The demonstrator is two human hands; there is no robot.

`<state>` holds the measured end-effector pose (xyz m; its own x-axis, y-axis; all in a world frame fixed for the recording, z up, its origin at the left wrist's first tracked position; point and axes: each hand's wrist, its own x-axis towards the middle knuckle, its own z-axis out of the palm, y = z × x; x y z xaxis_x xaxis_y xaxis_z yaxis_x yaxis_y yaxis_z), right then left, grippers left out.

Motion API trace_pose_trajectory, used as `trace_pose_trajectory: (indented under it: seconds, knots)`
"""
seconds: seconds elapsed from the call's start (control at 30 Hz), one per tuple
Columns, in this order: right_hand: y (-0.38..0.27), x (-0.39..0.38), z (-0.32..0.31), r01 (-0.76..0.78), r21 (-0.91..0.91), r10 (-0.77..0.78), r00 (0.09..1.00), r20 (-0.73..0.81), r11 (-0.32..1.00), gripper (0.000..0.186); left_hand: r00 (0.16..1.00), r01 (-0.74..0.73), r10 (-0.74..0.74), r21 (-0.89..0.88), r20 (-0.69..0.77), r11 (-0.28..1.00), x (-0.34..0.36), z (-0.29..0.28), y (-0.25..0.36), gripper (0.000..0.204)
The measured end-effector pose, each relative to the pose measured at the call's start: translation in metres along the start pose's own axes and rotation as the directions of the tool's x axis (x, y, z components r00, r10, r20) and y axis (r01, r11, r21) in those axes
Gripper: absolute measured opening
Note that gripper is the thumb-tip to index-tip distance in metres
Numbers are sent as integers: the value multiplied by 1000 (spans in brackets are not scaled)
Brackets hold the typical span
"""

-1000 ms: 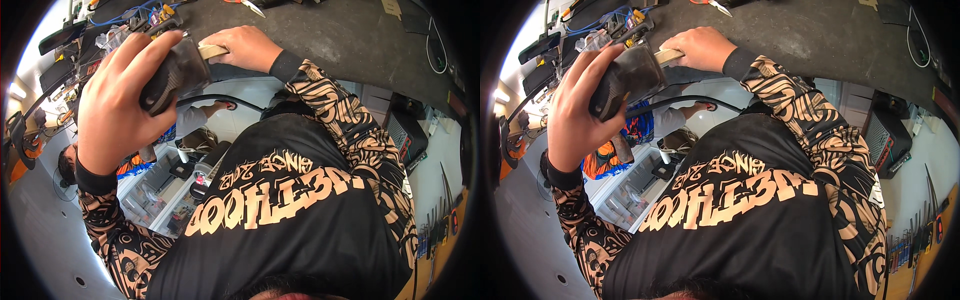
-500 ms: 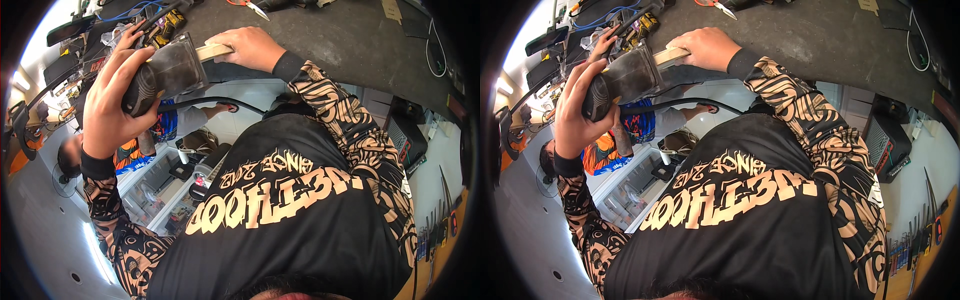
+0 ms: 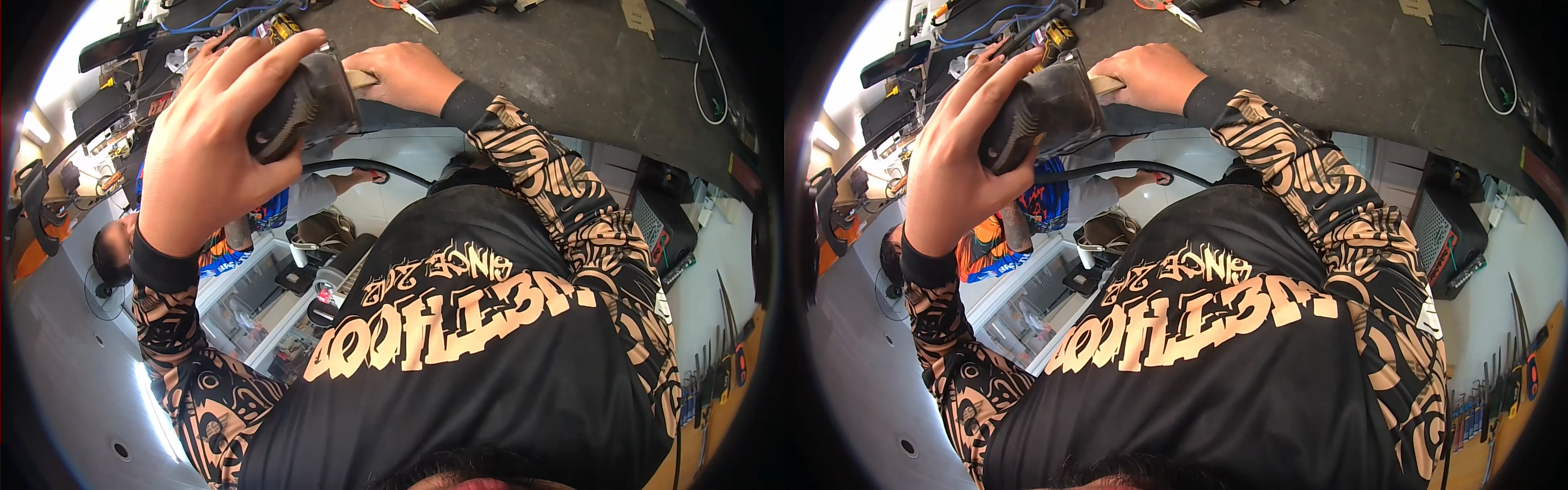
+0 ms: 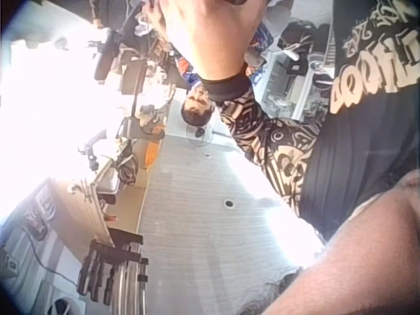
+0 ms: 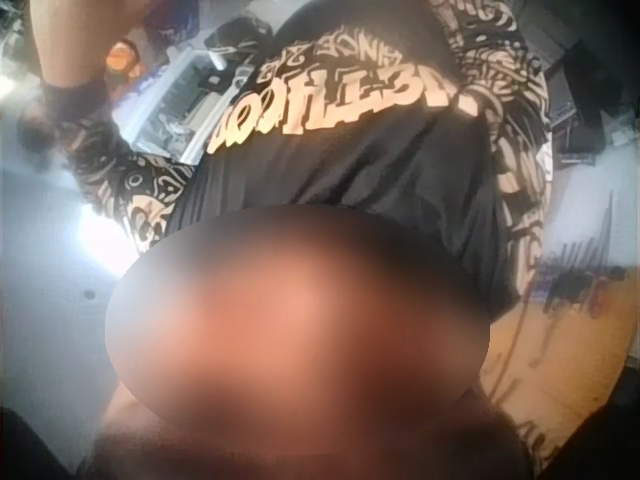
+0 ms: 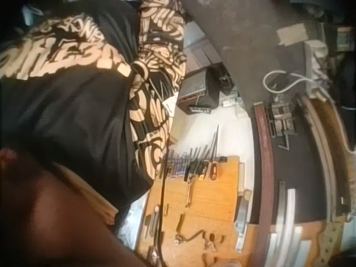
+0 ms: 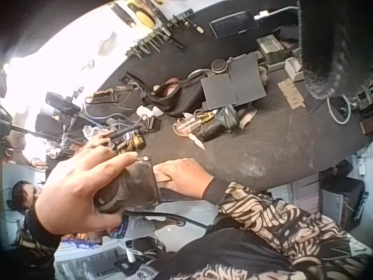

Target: The person sands the edges and surface of a wooden guitar body using a power sander while another person cleans the dust with a vacuum hose, then brushes the surface by hand.

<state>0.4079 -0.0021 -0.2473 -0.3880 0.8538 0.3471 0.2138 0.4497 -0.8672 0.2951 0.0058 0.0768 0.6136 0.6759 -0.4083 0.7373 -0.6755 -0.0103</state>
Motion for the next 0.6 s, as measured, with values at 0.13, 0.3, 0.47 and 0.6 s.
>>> trace_pose_trajectory:
  seconds: [0.13,0.3,0.47,0.6]
  knots:
    - [3,-3,5,2,8,-2,1000,-17,1000,41,998,-27,24,-51,-58,998,-23,8,-26,82]
    - [1,-8,1,-17,29,16,999,32,999,46,989,29,-48,-132,-141,991,-62,29,-51,73]
    - [-2,-7,2,-15,40,12,998,68,999,50,972,21,-59,-170,-226,985,-86,42,-69,73]
    - [-5,-5,-2,-8,25,6,998,67,1000,49,977,39,-71,-160,-199,986,-69,26,-49,73]
